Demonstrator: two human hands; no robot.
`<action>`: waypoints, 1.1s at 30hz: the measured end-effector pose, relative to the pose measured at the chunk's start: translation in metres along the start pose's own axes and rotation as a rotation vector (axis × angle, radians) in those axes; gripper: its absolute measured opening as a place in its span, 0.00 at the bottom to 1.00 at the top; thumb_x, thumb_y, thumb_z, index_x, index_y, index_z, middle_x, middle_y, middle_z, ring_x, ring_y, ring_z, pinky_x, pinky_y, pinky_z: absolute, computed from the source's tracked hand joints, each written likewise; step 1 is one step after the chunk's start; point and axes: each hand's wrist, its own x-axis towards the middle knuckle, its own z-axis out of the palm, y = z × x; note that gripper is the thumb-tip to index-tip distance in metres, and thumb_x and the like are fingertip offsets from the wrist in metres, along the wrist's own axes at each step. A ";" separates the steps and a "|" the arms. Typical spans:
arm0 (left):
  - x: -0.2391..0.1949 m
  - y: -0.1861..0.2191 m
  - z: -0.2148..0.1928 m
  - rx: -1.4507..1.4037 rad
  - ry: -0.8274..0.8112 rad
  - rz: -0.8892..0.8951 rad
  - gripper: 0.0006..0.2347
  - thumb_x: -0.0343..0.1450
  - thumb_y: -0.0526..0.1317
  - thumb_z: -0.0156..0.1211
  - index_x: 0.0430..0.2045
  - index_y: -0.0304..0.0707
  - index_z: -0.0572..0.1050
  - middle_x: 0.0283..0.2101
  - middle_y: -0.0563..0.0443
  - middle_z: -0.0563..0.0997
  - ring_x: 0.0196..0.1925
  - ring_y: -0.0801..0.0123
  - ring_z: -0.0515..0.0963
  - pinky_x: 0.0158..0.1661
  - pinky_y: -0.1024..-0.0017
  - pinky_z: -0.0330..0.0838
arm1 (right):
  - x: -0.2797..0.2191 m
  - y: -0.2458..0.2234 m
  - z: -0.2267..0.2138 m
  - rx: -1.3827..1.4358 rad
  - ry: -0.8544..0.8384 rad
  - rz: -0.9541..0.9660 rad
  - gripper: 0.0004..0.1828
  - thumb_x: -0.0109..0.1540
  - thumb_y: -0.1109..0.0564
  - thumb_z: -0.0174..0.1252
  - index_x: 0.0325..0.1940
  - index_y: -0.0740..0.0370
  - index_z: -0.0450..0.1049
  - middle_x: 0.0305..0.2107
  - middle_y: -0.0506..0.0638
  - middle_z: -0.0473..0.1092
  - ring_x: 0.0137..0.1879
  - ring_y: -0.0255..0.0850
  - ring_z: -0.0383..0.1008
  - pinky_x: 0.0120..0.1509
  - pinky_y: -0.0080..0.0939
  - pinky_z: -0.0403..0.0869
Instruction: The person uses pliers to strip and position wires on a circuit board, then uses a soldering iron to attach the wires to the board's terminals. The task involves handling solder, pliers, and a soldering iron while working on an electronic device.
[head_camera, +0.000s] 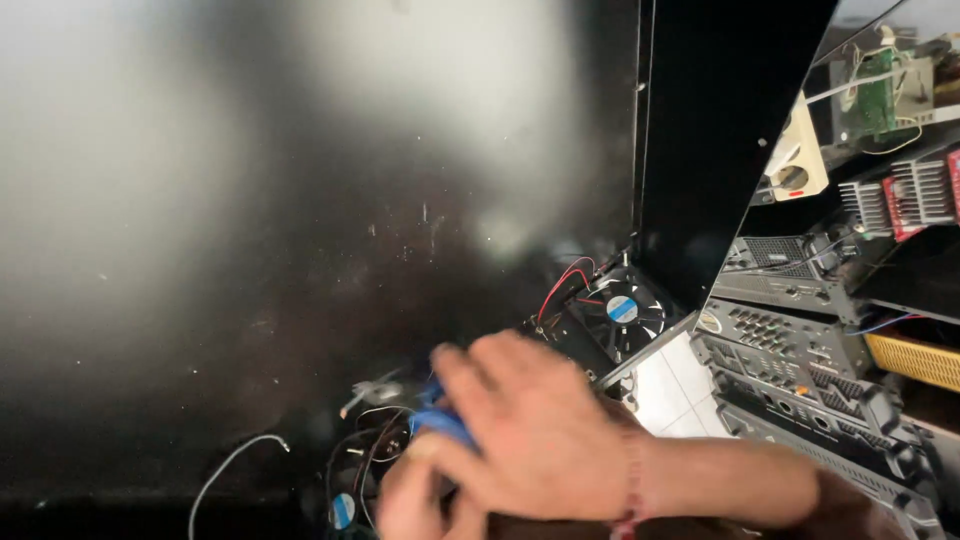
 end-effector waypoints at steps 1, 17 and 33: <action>-0.013 -0.013 -0.006 -0.284 0.029 -0.099 0.13 0.68 0.37 0.60 0.43 0.30 0.74 0.45 0.37 0.78 0.47 0.47 0.81 0.46 0.59 0.75 | 0.001 -0.008 0.005 0.139 -0.062 -0.024 0.35 0.68 0.35 0.45 0.57 0.72 0.69 0.36 0.60 0.66 0.39 0.56 0.68 0.44 0.56 0.69; -0.051 -0.057 -0.080 0.907 0.060 -0.522 0.22 0.73 0.43 0.53 0.64 0.43 0.71 0.36 0.52 0.84 0.30 0.62 0.84 0.37 0.67 0.80 | 0.001 0.091 0.007 0.221 -0.155 -0.510 0.16 0.58 0.78 0.49 0.46 0.75 0.76 0.42 0.62 0.73 0.39 0.51 0.72 0.35 0.41 0.75; 0.032 0.004 0.010 0.636 -0.002 0.307 0.13 0.76 0.37 0.54 0.52 0.28 0.75 0.48 0.46 0.76 0.35 0.59 0.76 0.26 0.66 0.75 | -0.004 0.083 0.019 0.155 -0.197 -0.503 0.10 0.67 0.66 0.47 0.31 0.66 0.66 0.24 0.51 0.58 0.27 0.45 0.58 0.24 0.45 0.59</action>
